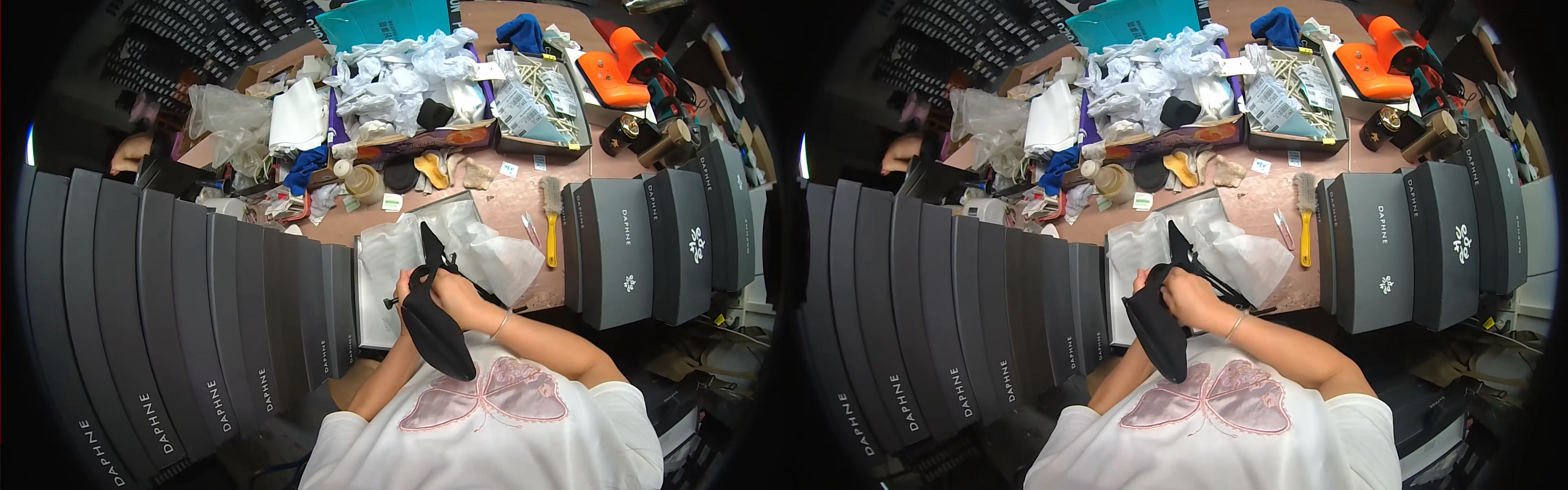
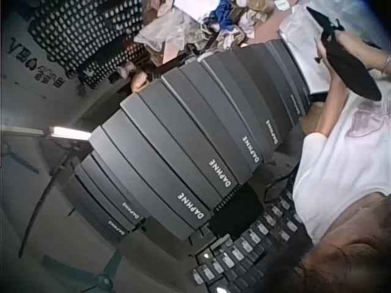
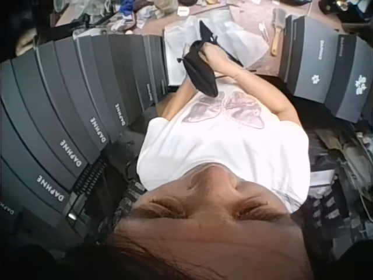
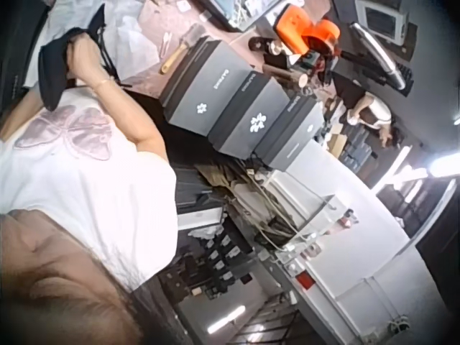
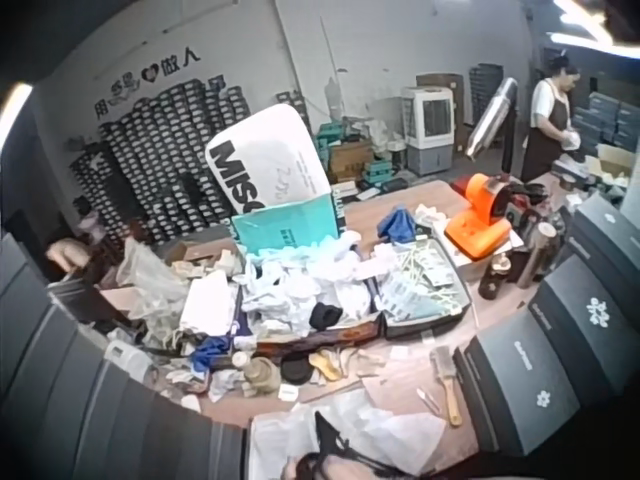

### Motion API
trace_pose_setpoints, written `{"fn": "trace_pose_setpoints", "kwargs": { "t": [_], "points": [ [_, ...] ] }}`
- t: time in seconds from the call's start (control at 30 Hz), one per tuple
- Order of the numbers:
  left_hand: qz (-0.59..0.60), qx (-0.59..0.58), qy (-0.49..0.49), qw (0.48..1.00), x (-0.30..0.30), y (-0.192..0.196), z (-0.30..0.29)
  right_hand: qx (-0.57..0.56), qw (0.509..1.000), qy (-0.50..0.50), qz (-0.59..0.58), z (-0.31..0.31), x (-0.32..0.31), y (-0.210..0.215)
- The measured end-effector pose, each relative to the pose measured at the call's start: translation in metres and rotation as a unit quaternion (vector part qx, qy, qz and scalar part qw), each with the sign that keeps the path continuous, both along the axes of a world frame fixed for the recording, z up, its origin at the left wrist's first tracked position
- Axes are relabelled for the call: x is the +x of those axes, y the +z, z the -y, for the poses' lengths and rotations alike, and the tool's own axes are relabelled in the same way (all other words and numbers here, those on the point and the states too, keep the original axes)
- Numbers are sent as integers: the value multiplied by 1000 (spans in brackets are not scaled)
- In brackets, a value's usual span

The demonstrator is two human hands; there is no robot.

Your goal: Packing a pair of black high-heeled shoes into a box after cleaning them with a brush and attaching a tag.

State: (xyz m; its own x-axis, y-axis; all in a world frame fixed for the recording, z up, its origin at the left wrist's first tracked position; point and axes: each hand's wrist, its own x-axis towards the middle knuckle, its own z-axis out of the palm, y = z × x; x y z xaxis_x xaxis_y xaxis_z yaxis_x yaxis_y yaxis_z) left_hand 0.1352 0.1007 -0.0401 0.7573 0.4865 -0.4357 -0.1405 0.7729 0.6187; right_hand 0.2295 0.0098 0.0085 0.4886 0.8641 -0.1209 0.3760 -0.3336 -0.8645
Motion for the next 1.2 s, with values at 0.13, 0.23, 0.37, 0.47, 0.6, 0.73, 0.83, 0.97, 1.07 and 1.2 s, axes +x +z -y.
{"fn": "trace_pose_setpoints", "kwargs": {
  "t": [0.13,0.23,0.37,0.47,0.6,0.73,0.83,0.97,1.07,1.2],
  "points": [
    [53,-4,-11,999,-11,-28,-27,29,961,120,-246,16,8,33],
    [54,-187,-38,980,-2,2,-11,84,932,102,-339,16,7,54],
    [-54,-331,-48,941,3,5,-1,156,926,-73,-335,43,69,67],
    [58,-479,-74,873,-3,-12,18,169,983,63,-37,44,56,81],
    [-157,-30,-128,979,-17,-40,72,174,905,205,331,-12,15,50],
    [-200,-337,-110,913,-11,-14,60,29,898,256,357,27,21,38],
    [-171,-368,-143,903,-9,9,48,47,945,309,92,54,55,56],
    [22,-466,-251,848,-43,-20,-3,97,994,-36,31,57,125,56],
    [-164,-421,-198,870,-88,-67,-35,-32,973,-171,150,74,167,-23],
    [-237,-376,-169,880,-116,-80,-43,33,956,-123,264,56,132,-10]
  ]
}}
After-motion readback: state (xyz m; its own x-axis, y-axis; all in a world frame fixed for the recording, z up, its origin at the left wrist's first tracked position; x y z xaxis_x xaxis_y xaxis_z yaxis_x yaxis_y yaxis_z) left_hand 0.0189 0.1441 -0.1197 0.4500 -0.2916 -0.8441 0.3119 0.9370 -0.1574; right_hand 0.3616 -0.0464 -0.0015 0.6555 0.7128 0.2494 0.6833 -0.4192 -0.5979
